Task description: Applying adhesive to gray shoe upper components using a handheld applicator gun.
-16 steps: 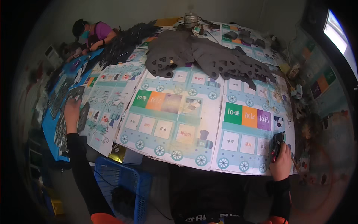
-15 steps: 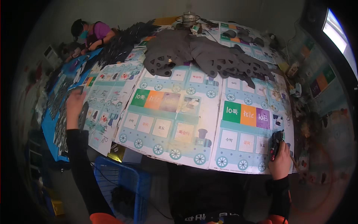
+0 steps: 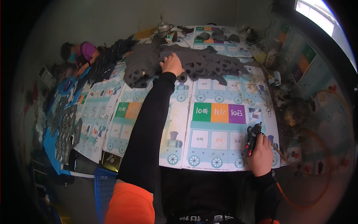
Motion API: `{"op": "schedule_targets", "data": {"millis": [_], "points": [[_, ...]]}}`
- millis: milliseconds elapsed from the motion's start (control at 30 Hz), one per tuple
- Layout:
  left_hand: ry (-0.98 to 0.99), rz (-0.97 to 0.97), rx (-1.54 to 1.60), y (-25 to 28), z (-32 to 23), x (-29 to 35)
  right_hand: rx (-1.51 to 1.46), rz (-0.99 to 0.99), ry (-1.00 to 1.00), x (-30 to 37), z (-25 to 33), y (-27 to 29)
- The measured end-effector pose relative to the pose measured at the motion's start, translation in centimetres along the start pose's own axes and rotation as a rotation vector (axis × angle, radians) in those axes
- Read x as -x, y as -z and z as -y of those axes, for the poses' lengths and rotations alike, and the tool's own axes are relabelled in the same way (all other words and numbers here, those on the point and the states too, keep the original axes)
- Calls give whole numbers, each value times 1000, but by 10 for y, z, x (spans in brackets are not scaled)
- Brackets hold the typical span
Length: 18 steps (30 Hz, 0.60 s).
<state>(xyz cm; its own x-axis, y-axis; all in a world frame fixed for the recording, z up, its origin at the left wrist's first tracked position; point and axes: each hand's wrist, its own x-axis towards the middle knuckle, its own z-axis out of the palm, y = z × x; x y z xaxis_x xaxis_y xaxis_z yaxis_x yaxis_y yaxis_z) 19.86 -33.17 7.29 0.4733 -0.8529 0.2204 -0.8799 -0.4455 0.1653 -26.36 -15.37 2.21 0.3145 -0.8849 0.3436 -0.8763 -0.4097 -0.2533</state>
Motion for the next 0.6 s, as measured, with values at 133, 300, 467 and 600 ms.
{"op": "schedule_targets", "data": {"millis": [133,300,467,600], "points": [[-2,-203,64,-4,-10,-1,-41,-17,28,0,-3,2],[-545,-141,-56,123,-21,20,-55,27,24,-2,-1,14],[-1107,-120,-427,165,-94,109,-230,63,-114,-15,-10,56],[-1398,-137,-469,108,-138,209,-425,1,-47,-19,-22,102]]}}
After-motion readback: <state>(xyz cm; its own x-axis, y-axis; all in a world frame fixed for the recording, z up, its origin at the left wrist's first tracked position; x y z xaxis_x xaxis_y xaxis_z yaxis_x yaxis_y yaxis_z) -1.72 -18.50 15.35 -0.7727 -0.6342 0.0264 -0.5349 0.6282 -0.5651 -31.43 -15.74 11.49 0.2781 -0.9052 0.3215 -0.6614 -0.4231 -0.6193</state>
